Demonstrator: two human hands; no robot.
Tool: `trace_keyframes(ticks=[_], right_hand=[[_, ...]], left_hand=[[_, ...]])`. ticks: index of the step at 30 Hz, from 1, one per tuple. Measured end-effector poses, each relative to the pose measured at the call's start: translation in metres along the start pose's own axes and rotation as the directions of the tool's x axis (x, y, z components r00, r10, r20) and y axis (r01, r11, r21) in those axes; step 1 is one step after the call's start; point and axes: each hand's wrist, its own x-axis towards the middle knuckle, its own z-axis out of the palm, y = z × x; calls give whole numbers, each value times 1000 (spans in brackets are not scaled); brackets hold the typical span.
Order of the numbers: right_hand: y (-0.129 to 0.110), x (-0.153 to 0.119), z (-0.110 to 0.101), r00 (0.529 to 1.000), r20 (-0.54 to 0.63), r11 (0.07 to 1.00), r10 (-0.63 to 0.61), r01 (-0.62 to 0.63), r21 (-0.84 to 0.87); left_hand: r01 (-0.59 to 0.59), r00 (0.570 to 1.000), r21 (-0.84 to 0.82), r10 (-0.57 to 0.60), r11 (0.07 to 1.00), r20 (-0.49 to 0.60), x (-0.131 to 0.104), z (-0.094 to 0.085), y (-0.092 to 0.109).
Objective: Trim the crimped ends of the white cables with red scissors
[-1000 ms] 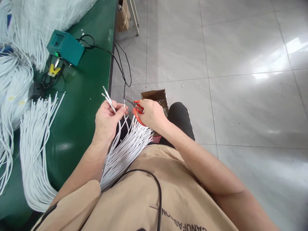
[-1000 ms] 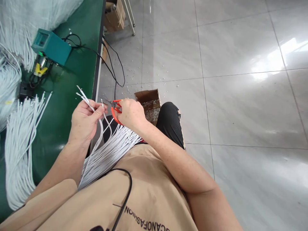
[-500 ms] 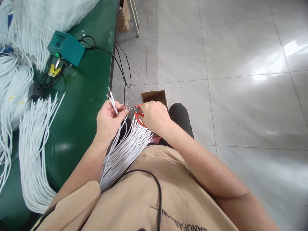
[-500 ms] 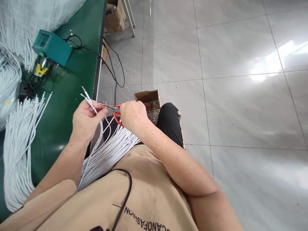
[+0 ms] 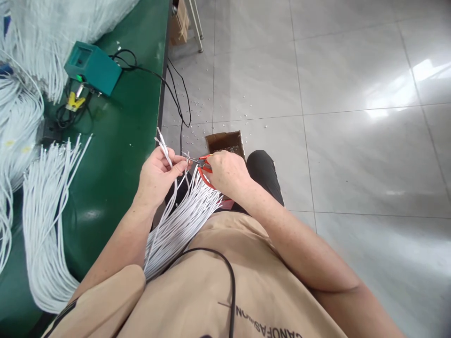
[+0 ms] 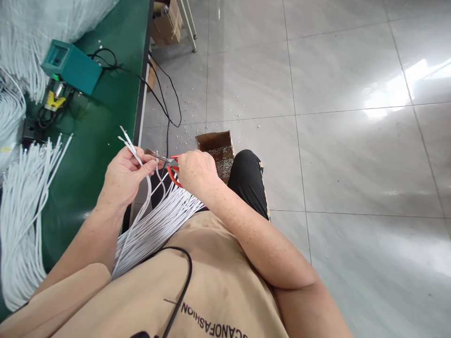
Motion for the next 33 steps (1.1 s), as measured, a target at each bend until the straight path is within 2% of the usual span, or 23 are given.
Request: trace_keyframes(ticks=[3, 8, 12, 18, 21, 23, 26, 28, 30, 33], right_hand=[[1, -1, 0, 1000, -6, 999, -13, 12, -36], [3, -1, 6, 999, -32, 995, -21, 18, -99], [3, 0, 10, 1000, -22, 996, -9, 7, -93], [7, -2, 12, 999, -39, 1000, -18, 18, -12], [14, 1, 14, 996, -85, 984, 1, 14, 178], [17, 4, 15, 995, -93, 899, 41, 4, 438], [17, 9, 16, 997, -64, 599, 43, 26, 800], [16, 12, 18, 997, -74, 447, 21, 57, 893], [14, 13, 20, 996, -81, 407, 29, 62, 911], [9, 13, 26, 996, -70, 402, 55, 42, 915]], left_hand=[[9, 1000, 5, -9, 1000, 22, 2, -1, -3], [-56, 997, 116, 62, 992, -49, 3, -1, -8], [-51, 998, 127, 57, 991, -39, 1, 0, -6], [-26, 999, 24, 25, 999, 28, 1, 2, -4], [-22, 1000, -16, 22, 1000, 19, 1, 2, -5], [-20, 999, -37, 21, 999, 32, 0, 3, -4], [3, 998, -54, 0, 999, 69, -2, 5, -2], [29, 996, -58, -24, 998, 83, -3, 7, 0], [48, 995, -62, -43, 997, 89, -3, 8, 0], [50, 996, -48, -46, 998, 75, -3, 8, -2]])
